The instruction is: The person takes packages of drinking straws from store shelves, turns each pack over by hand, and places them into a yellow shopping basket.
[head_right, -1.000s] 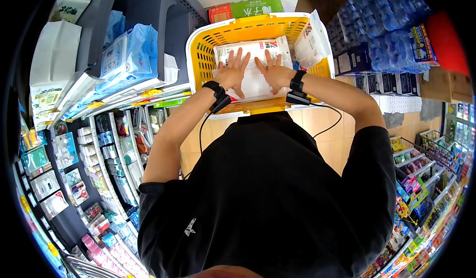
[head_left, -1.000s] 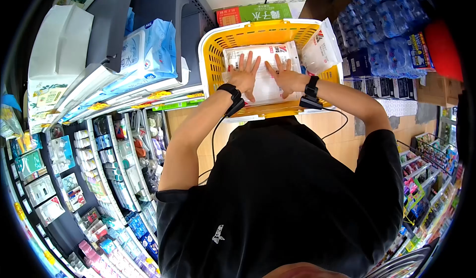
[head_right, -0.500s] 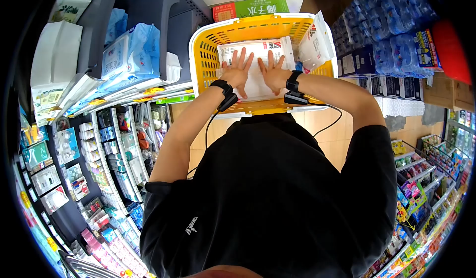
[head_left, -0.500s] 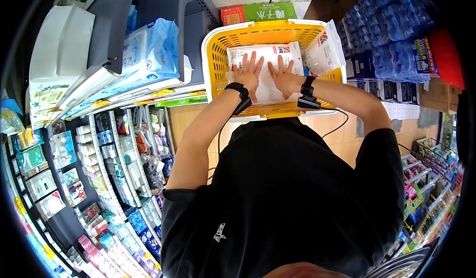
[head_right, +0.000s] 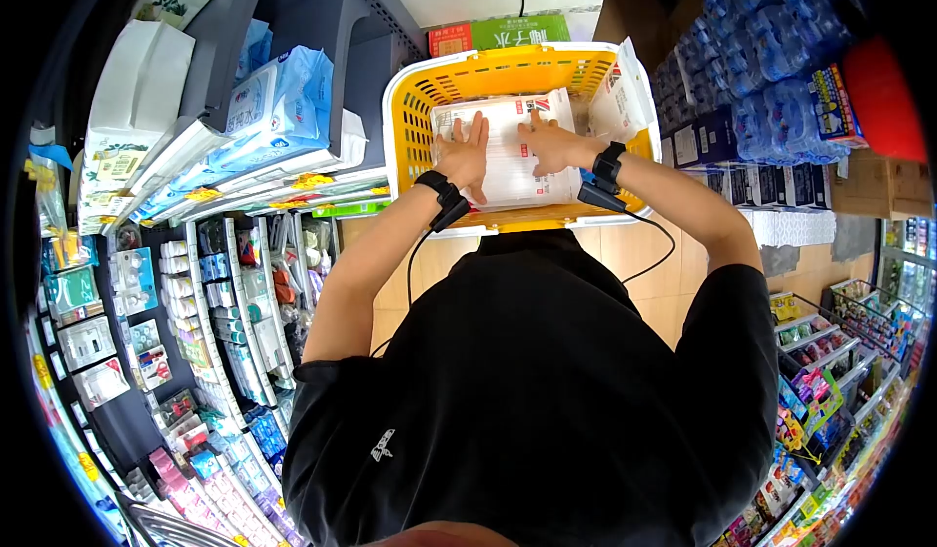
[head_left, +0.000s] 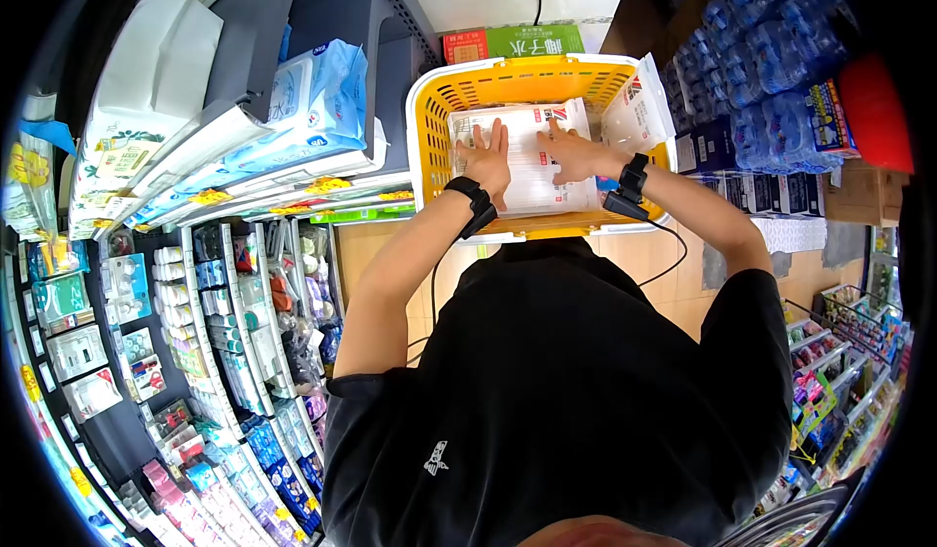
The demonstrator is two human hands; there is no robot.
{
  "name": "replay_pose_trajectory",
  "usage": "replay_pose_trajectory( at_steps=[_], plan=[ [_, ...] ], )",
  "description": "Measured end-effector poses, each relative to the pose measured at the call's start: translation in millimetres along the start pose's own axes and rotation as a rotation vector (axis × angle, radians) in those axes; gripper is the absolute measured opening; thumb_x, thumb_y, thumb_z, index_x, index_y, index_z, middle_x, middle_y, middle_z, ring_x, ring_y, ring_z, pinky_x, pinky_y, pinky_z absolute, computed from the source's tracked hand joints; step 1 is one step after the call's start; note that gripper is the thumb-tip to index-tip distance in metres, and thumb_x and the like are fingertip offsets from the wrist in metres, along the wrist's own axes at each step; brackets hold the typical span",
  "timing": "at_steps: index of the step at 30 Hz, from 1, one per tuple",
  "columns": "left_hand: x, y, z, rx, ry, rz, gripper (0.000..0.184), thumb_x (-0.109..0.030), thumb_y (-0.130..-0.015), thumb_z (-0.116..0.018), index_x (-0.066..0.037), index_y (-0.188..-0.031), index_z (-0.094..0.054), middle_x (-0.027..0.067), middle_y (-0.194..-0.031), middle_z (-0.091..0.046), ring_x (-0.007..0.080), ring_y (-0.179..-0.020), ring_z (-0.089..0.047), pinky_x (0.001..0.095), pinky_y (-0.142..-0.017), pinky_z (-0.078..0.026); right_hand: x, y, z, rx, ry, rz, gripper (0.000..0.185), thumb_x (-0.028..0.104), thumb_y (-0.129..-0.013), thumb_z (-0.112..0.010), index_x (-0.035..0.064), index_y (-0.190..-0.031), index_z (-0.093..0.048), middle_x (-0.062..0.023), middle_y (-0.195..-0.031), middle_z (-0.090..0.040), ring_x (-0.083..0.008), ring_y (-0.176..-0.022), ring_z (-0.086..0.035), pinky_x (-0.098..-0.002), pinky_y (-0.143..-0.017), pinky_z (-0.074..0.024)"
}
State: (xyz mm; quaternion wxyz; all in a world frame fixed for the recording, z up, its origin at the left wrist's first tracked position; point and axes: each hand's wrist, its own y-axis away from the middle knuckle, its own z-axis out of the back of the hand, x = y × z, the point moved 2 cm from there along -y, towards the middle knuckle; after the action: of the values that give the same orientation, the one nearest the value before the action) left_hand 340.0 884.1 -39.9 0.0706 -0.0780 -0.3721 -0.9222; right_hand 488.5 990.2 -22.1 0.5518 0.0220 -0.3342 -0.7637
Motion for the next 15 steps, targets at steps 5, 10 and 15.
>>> replay_pose_trajectory(
  at_steps=[5, 10, 15],
  plan=[
    [-3, 6, 7, 0.077, 0.017, 0.035, 0.167, -0.057, -0.044, -0.096, -0.003, -0.156, 0.016, 0.0135, -0.165, 0.017, 0.0479, -0.15, -0.004, 0.0685, -0.109, -0.028, 13, -1, 4, 0.043, -0.028, -0.046, 0.1, 0.024, -0.074, -0.079, -0.003, -0.153, -0.023, -0.0456, -0.151, -0.017, -0.0549, -0.13, -0.044, -0.0449, -0.11, -0.0393],
    [8, 9, 14, 0.088, 0.115, 0.006, 0.165, -0.062, -0.046, -0.093, -0.002, -0.156, 0.015, 0.0152, -0.165, 0.017, 0.0483, -0.15, -0.004, 0.068, -0.11, -0.028, 0, -12, -11, -0.046, 0.027, -0.03, 0.098, 0.027, -0.075, -0.078, -0.0037, -0.152, -0.026, -0.0459, -0.149, -0.02, -0.0525, -0.124, -0.051, -0.0439, -0.107, -0.0421],
    [31, 38, 35, -0.047, 0.369, -0.158, 0.15, -0.069, -0.056, -0.084, 0.004, -0.156, 0.001, 0.0235, -0.164, 0.005, 0.044, -0.149, -0.016, 0.0556, -0.115, -0.029, 26, 23, 36, -0.073, -0.13, -0.106, 0.081, 0.038, -0.086, -0.069, -0.0044, -0.148, -0.036, -0.0392, -0.146, -0.037, -0.0445, -0.114, -0.061, -0.0401, -0.099, -0.0474]
  ],
)
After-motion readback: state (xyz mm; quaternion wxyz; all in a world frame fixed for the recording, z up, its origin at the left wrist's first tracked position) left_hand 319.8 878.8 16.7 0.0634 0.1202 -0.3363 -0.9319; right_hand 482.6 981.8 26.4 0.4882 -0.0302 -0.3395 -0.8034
